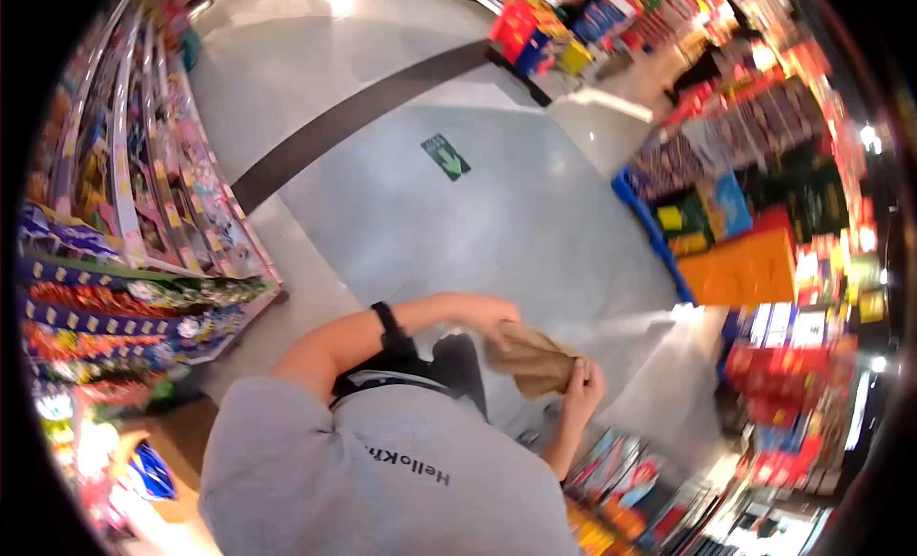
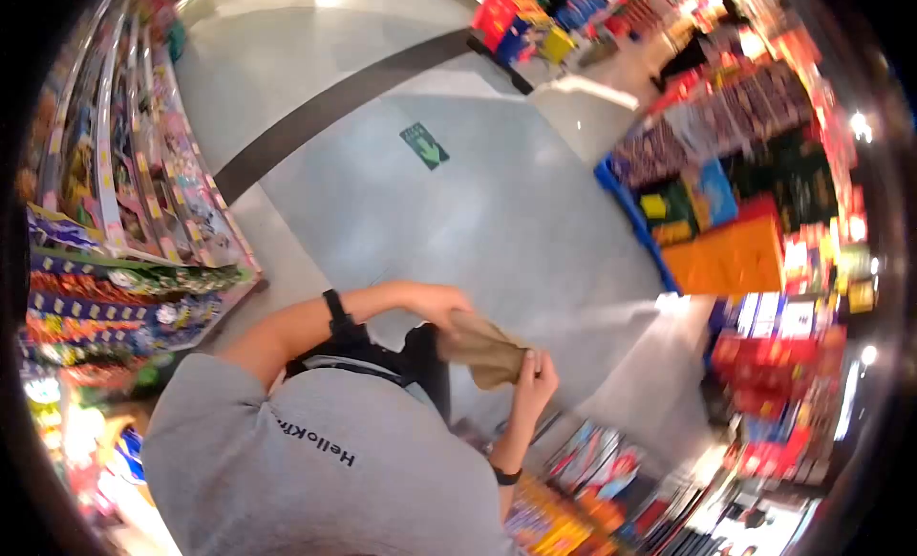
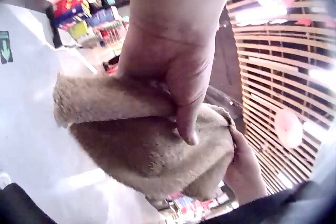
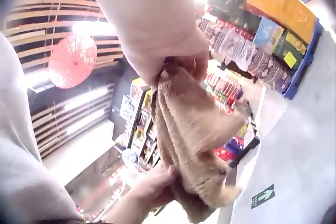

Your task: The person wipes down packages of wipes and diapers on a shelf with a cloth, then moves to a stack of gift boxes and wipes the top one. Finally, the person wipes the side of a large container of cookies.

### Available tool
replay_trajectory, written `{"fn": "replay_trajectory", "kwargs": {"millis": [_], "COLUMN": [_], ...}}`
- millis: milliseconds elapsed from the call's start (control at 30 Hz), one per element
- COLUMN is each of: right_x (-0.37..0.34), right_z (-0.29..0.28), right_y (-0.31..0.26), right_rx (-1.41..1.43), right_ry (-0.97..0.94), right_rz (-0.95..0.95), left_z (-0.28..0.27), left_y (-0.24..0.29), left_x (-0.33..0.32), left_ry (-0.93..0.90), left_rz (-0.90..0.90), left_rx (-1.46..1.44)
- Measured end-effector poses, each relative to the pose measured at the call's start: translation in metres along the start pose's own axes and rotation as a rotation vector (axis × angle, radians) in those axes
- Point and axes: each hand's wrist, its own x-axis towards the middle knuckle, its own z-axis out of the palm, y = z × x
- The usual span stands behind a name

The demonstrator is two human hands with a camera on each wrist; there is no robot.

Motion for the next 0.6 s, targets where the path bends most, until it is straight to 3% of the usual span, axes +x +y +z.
{"fn": "replay_trajectory", "kwargs": {"millis": [67,133,200,267,333,400,467,533,600], "right_x": [0.071,0.141,0.216,0.301,0.358,0.403,0.448,0.488,0.531], "right_z": [0.014,0.015,0.032,0.064,0.099,0.118,0.133,0.152,0.173], "right_y": [0.020,0.027,0.030,0.004,0.016,-0.009,-0.045,-0.027,0.013], "right_rx": [0.059,0.062,-0.094,-0.219,-0.212,-0.355,-0.300,-0.058,0.078], "right_ry": [-0.159,-0.315,-0.662,-0.790,-1.015,-1.045,-1.257,-1.141,-1.168], "right_rz": [0.014,0.014,-0.176,-0.610,-0.461,-0.582,-0.465,-0.757,-0.756], "left_z": [-0.039,-0.070,-0.127,-0.174,-0.203,-0.209,-0.247,-0.286,-0.336], "left_y": [-0.047,-0.075,-0.017,-0.019,0.022,-0.023,-0.027,-0.051,-0.079], "left_x": [0.014,0.024,0.024,0.039,0.047,0.071,0.089,0.116,0.156], "left_ry": [0.073,0.226,0.158,0.574,0.645,1.020,1.030,1.049,0.932], "left_rz": [-0.025,-0.101,-0.475,-0.283,-0.476,-0.357,-0.356,-0.342,-0.359], "left_rx": [0.222,0.123,0.111,0.099,-0.048,0.347,0.160,0.034,0.047]}}
